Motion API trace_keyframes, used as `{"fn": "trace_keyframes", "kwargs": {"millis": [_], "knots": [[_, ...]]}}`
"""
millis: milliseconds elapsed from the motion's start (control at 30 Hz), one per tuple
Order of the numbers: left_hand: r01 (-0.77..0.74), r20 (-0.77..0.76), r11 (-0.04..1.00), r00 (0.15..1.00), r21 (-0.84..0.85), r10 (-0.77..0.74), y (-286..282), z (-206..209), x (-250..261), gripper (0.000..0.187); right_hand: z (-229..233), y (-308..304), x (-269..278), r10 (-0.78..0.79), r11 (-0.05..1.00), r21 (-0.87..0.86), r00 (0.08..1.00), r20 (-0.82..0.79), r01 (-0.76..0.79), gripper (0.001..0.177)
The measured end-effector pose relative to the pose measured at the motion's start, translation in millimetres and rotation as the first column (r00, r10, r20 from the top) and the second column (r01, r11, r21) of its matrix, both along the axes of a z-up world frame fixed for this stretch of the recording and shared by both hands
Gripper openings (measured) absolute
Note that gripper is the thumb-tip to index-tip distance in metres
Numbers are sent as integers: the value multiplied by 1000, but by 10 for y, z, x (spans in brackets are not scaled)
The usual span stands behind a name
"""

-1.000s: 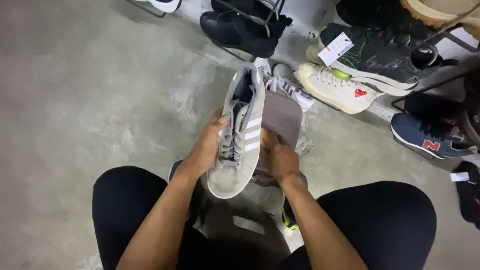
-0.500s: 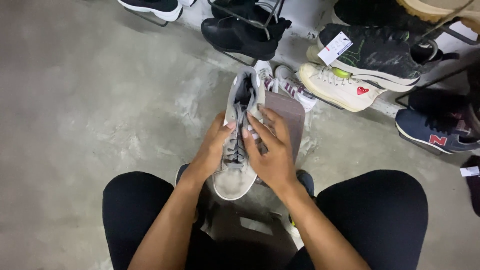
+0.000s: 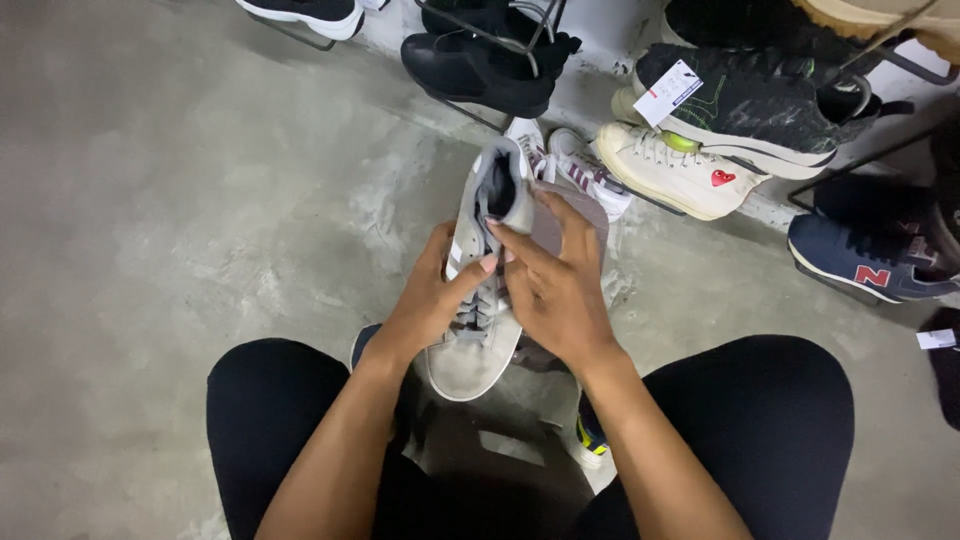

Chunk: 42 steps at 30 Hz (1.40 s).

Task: Cleaning a grey sneaker by brushing it with a small brush while sitting near a shoe rack.

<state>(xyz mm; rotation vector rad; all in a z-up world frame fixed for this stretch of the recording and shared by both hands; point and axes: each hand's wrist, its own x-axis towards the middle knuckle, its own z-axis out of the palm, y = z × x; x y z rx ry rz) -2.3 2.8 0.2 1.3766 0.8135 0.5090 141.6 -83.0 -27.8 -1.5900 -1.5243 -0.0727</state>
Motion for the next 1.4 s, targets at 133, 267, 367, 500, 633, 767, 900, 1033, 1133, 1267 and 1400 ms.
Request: {"fn": "trace_keyframes", "kwargs": {"millis": [133, 267, 367, 500, 633, 767, 900, 1033, 1133, 1267, 1400], "knots": [[25, -43, 1000, 999, 11, -25, -12, -125, -28, 80, -52, -1, 116, -11, 999, -51, 991, 136, 18, 32], [13, 13, 999, 1000, -35, -12, -51, -89, -13, 81, 6, -26, 109, 5, 991, -132, 989, 147, 15, 33], [-5, -12, 998, 1000, -69, 4, -81, 11, -23, 82, 25, -30, 106, -4, 987, -161, 987, 158, 30, 33], [37, -189, 998, 981, -55, -47, -61, 104, -25, 85, -31, -67, 162, 56, 973, -227, 994, 91, -34, 39], [8, -192, 998, 981, -63, -20, -52, 47, -22, 80, 240, -137, 211, 146, 934, -319, 987, -71, -161, 39], [21, -185, 997, 982, -69, -34, -98, 132, -29, 81, 378, -195, 274, 166, 915, -344, 974, -152, -210, 33], [8, -242, 994, 970, -111, -35, -76, 166, -4, 88, 593, -197, 260, 174, 909, -323, 943, -282, -264, 29], [33, -260, 996, 964, -81, -53, -97, 276, 29, 98, 557, -246, 306, 170, 896, -340, 929, -329, -285, 32], [29, -234, 997, 971, -65, -44, -107, 220, 17, 90, 562, -274, 342, 147, 882, -375, 924, -354, -284, 32], [91, -120, 991, 987, -103, -103, -118, 267, -47, 90, 553, -284, 337, 143, 906, -324, 919, -368, -271, 29], [151, -81, 988, 985, -41, -154, -114, 388, -74, 87, 445, -264, 314, 118, 930, -281, 918, -378, -236, 28]]}}
